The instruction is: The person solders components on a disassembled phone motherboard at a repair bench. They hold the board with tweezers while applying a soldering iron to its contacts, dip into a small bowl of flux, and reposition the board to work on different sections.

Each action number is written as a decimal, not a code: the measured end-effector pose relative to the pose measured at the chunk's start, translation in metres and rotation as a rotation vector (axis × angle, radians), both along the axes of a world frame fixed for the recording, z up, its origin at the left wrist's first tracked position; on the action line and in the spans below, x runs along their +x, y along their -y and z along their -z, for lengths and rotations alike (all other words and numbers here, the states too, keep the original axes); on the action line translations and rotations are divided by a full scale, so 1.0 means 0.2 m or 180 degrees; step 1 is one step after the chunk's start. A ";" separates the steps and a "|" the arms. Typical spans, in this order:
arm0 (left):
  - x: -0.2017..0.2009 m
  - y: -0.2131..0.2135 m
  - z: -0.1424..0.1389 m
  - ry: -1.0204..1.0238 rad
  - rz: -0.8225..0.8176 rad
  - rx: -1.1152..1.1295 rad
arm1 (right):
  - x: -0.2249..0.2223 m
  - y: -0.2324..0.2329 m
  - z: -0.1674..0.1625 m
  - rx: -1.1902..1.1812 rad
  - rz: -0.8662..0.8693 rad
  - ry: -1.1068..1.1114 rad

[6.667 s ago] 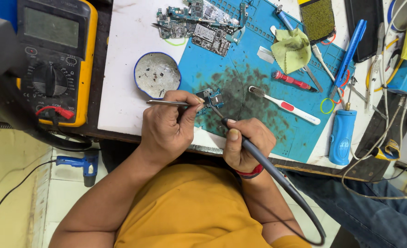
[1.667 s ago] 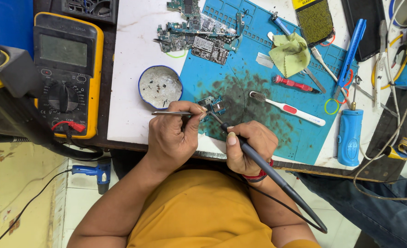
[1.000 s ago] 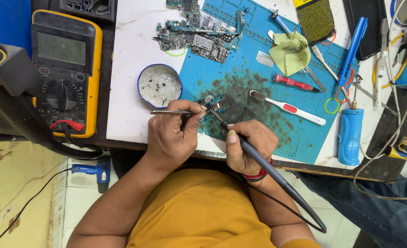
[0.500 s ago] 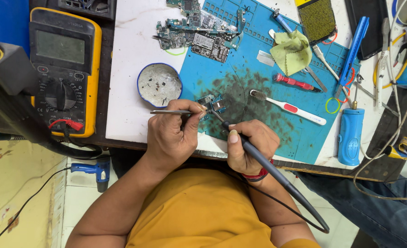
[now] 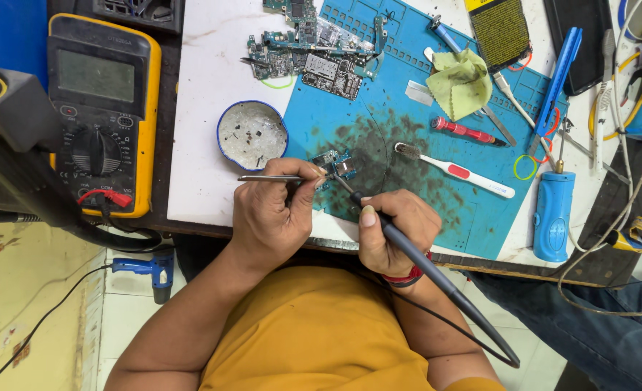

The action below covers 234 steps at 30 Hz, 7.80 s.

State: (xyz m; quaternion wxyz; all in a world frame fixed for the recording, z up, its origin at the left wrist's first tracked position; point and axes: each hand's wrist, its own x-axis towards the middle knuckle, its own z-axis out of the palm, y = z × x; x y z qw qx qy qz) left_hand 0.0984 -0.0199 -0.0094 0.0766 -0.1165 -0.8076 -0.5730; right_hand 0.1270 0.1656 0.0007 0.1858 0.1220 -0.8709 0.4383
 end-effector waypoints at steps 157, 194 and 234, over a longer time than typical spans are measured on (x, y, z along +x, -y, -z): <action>-0.01 -0.02 0.00 -0.0167 0.0045 -0.0230 | -0.01 -0.02 0.02 -0.0098 0.0148 0.0072; -0.02 -0.02 -0.01 -0.0170 0.0022 -0.0167 | -0.01 -0.02 0.02 -0.0096 0.0148 0.0062; -0.01 -0.02 -0.01 -0.0218 0.0033 -0.0184 | -0.01 -0.02 0.02 -0.0117 0.0146 0.0032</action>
